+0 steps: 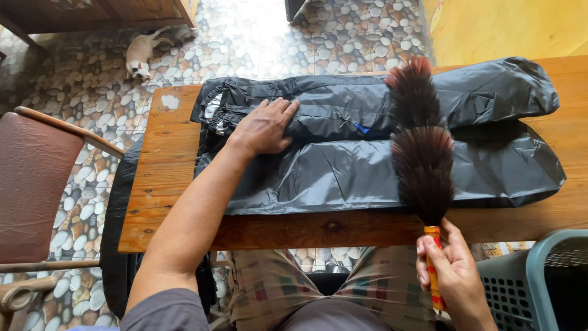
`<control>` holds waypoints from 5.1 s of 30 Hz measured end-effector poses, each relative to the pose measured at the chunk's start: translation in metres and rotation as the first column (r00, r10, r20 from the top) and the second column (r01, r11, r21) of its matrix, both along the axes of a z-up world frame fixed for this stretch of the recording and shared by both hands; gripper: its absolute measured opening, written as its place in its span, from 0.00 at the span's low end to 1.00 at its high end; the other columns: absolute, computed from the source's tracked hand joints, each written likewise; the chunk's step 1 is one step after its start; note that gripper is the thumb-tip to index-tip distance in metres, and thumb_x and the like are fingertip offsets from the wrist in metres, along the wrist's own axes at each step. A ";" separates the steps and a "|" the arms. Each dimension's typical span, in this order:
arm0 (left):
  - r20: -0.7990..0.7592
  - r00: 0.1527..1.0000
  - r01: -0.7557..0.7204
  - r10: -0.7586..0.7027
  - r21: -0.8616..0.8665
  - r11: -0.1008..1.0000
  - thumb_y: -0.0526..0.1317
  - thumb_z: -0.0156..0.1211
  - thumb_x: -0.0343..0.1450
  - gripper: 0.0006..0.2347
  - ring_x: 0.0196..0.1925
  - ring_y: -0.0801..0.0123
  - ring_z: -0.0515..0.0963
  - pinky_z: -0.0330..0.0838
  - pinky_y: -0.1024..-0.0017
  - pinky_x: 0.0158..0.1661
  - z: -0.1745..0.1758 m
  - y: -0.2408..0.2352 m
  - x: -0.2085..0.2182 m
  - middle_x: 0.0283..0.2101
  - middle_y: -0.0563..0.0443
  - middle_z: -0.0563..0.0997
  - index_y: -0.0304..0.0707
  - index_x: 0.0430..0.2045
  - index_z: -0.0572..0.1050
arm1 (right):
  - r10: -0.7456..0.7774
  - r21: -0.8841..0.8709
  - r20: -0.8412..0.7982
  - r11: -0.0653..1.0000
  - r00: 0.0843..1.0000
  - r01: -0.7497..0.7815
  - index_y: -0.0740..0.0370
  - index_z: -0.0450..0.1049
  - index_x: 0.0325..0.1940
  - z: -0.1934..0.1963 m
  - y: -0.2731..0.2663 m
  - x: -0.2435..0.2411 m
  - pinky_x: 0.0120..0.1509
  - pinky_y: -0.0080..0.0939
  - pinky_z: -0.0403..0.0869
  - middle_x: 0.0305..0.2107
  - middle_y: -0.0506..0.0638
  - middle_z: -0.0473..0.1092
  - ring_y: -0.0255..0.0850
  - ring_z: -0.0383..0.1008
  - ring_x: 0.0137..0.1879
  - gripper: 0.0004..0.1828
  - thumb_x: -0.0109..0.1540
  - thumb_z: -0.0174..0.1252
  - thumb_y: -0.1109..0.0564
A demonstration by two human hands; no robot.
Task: The person cleans a small black bag by brushing it with a feather duster and places it in a basket. They then unfold a larger black bag on the table, brush it with the duster, and fold it back up.
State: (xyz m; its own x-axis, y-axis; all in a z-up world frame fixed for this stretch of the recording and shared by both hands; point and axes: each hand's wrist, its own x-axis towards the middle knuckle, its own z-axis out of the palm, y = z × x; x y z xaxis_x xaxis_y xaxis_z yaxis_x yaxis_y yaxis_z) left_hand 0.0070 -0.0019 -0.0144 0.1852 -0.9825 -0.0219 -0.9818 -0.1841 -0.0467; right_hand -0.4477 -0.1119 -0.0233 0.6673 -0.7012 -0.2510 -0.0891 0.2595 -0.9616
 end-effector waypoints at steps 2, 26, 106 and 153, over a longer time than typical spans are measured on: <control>0.133 0.989 0.096 -0.073 -0.183 0.978 0.51 0.65 0.64 0.38 0.55 0.51 0.75 0.66 0.59 0.58 -0.012 -0.001 0.007 0.53 0.39 0.76 0.25 0.66 0.62 | 0.020 0.007 0.027 1.000 0.999 -0.020 0.53 0.55 0.75 -0.003 -0.002 -0.003 0.13 0.38 0.59 0.30 0.55 0.63 0.39 0.58 0.15 0.30 0.67 0.46 0.57; -0.428 0.859 -0.280 0.282 0.069 0.957 0.49 0.43 0.76 0.17 0.53 0.42 0.78 0.69 0.50 0.50 0.104 -0.033 0.027 0.51 0.38 0.82 0.42 0.50 0.76 | -0.082 -0.123 -0.064 0.990 0.995 0.073 0.57 0.56 0.45 -0.039 0.030 -0.034 0.15 0.38 0.61 0.24 0.54 0.65 0.41 0.61 0.11 0.07 0.65 0.46 0.61; 0.180 0.983 0.035 0.047 -0.427 0.904 0.37 0.60 0.77 0.11 0.19 0.61 0.72 0.70 0.58 0.30 0.108 0.077 -0.095 0.20 0.53 0.75 0.42 0.22 0.70 | -0.260 -0.356 0.196 0.880 0.945 0.316 0.64 0.57 0.77 0.093 0.011 0.005 0.30 0.34 0.61 0.33 0.52 0.60 0.37 0.57 0.21 0.29 0.70 0.42 0.60; -0.410 0.742 -0.668 0.530 -0.393 0.631 0.60 0.49 0.75 0.29 0.73 0.48 0.59 0.45 0.38 0.67 -0.042 0.090 0.079 0.68 0.37 0.66 0.34 0.62 0.69 | -0.262 -0.646 -0.603 0.715 0.753 -0.268 0.49 0.60 0.77 0.068 -0.116 0.063 0.73 0.48 0.58 0.70 0.50 0.61 0.51 0.63 0.71 0.33 0.66 0.48 0.47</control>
